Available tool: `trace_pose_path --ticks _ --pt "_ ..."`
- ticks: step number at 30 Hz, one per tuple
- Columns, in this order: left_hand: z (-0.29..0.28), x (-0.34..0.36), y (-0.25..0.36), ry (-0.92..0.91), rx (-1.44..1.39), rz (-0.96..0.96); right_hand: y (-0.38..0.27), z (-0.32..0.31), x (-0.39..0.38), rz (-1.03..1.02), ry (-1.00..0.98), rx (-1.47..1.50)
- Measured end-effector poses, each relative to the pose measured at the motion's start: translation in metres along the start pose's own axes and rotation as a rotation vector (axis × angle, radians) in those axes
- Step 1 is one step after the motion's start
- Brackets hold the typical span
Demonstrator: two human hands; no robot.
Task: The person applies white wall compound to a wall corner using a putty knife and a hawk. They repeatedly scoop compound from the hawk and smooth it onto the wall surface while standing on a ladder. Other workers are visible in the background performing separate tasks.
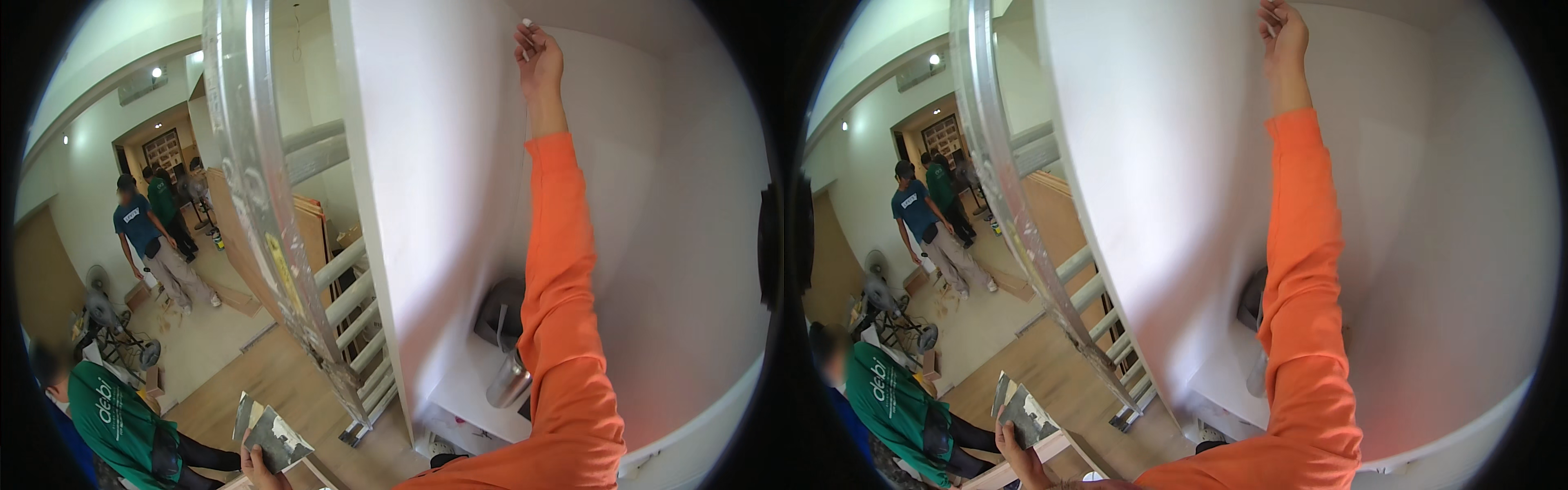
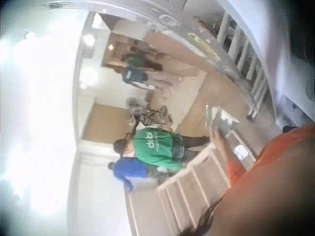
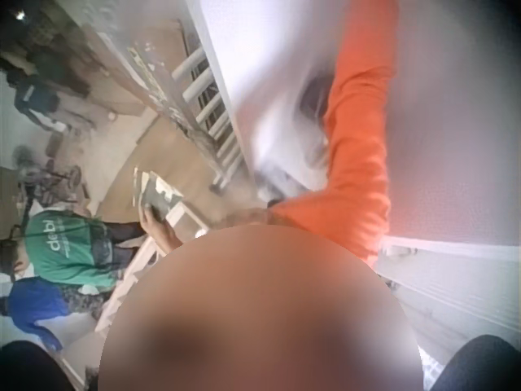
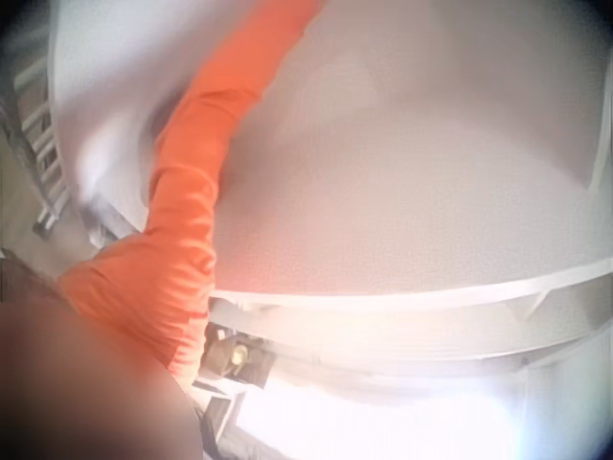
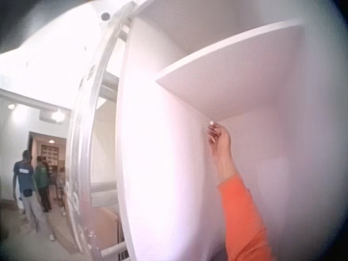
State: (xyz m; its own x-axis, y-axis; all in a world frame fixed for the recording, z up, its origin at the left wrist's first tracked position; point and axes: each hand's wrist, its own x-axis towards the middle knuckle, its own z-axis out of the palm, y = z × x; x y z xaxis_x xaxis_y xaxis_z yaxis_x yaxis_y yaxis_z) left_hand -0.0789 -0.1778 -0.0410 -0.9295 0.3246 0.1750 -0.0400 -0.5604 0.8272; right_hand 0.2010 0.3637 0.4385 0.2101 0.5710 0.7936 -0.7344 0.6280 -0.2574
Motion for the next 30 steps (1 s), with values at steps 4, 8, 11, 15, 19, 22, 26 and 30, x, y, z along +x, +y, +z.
trace_pose_path --ticks 4,8,11,15,19,22,26,30 --pt "0.013 -0.02 0.008 0.048 -0.025 0.014 -0.014 -0.025 0.072 -0.046 0.078 -0.115" --pt "0.025 -0.034 0.014 0.107 0.021 0.027 -0.022 -0.035 0.121 -0.095 0.066 -0.164" --pt "0.035 -0.037 0.017 0.128 0.027 0.03 -0.023 -0.023 0.136 -0.107 0.004 -0.147" --pt "0.042 -0.039 0.021 0.147 0.029 0.029 -0.032 -0.003 0.121 -0.008 -0.014 -0.159" --pt "0.045 -0.036 0.026 0.149 0.033 0.03 -0.034 0.012 0.093 -0.043 -0.007 -0.072" --pt "0.05 -0.036 0.031 0.138 0.026 0.036 -0.032 0.01 0.089 -0.045 0.02 -0.18" --pt "0.059 -0.04 0.037 0.116 0.076 0.029 -0.03 -0.006 0.105 -0.065 -0.009 -0.243" --pt "0.06 -0.044 0.033 0.134 0.052 0.029 -0.025 -0.009 0.116 -0.109 -0.017 -0.339"
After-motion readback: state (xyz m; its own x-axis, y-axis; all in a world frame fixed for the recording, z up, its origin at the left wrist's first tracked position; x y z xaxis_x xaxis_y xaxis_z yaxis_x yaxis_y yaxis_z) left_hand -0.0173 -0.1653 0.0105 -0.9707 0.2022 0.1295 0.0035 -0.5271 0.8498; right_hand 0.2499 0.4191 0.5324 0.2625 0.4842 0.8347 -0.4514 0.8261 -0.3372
